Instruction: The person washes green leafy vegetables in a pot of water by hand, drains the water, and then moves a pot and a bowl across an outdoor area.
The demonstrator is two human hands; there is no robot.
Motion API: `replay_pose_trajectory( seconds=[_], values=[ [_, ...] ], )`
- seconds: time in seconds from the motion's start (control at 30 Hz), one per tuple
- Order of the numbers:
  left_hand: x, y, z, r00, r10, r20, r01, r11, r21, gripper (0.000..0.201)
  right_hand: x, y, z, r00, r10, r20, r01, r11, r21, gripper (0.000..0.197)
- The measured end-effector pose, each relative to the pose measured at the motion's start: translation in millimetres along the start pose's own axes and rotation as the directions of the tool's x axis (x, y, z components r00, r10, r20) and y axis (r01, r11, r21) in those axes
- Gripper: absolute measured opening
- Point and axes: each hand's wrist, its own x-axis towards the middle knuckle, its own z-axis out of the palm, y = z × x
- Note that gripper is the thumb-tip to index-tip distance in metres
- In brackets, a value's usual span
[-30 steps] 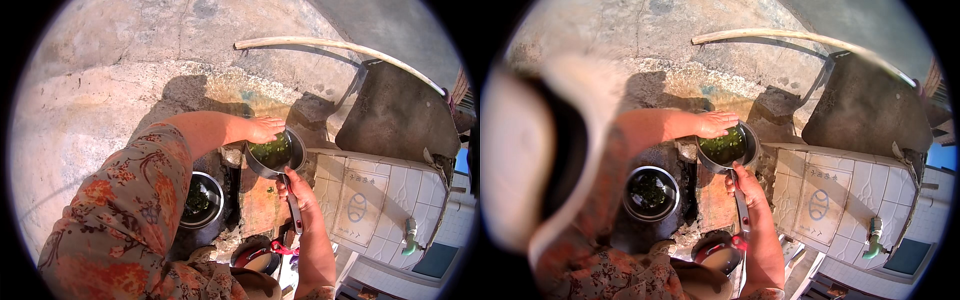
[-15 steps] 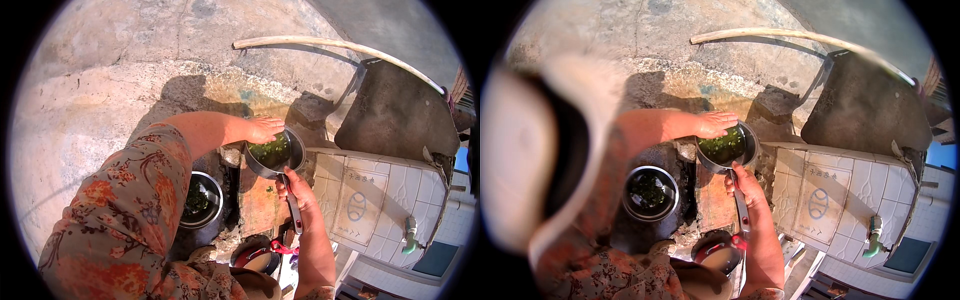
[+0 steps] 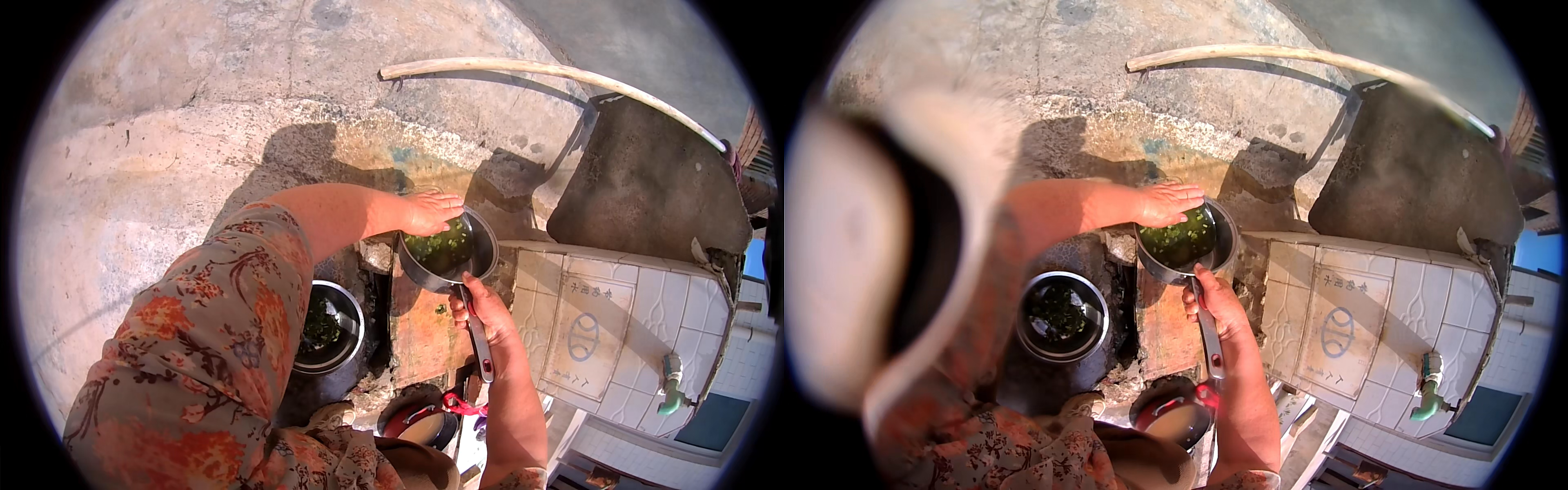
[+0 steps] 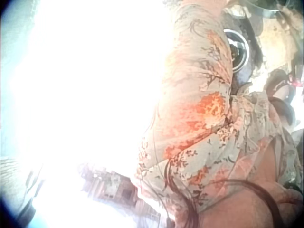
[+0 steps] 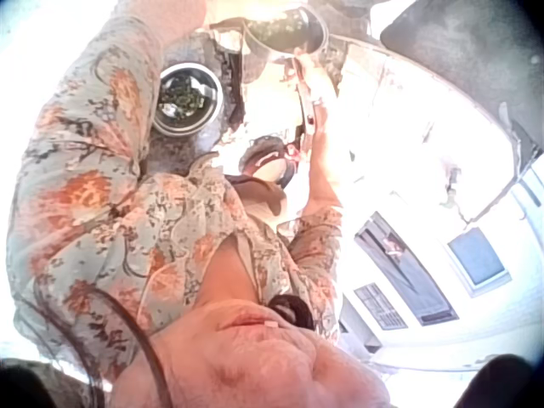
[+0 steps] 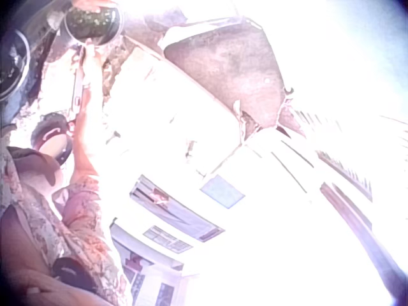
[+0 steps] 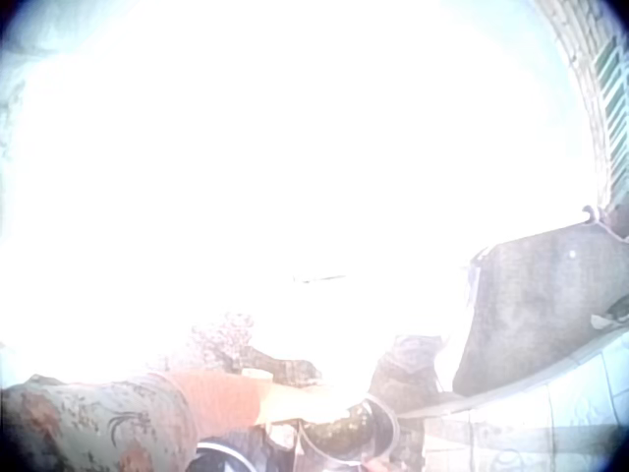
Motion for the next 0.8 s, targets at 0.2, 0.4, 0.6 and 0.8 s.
replay_pose_trajectory(
  seconds=[0.2,0.4,0.6,0.8],
  values=[
    [0,-2,4,1.0,0.011,-0.014,-0.011,1.0,-0.008,0.051,0,0,1,1.0,-0.005,0.005,0.005,1.0,-0.002,0.033],
    [0,-3,5,1.0,0.01,-0.024,-0.011,1.0,-0.027,0.051,0,-1,1,1.0,-0.001,0.014,0.0,1.0,0.012,0.033],
    [-2,0,0,1.0,-0.004,-0.001,0.004,0.999,-0.037,0.05,0,-1,2,1.0,0.0,0.012,0.0,1.0,0.007,0.034],
    [-3,0,-1,1.0,-0.016,0.004,0.016,0.999,-0.048,0.05,0,-2,3,1.0,0.009,0.015,-0.009,1.0,0.01,0.035]
  ],
)
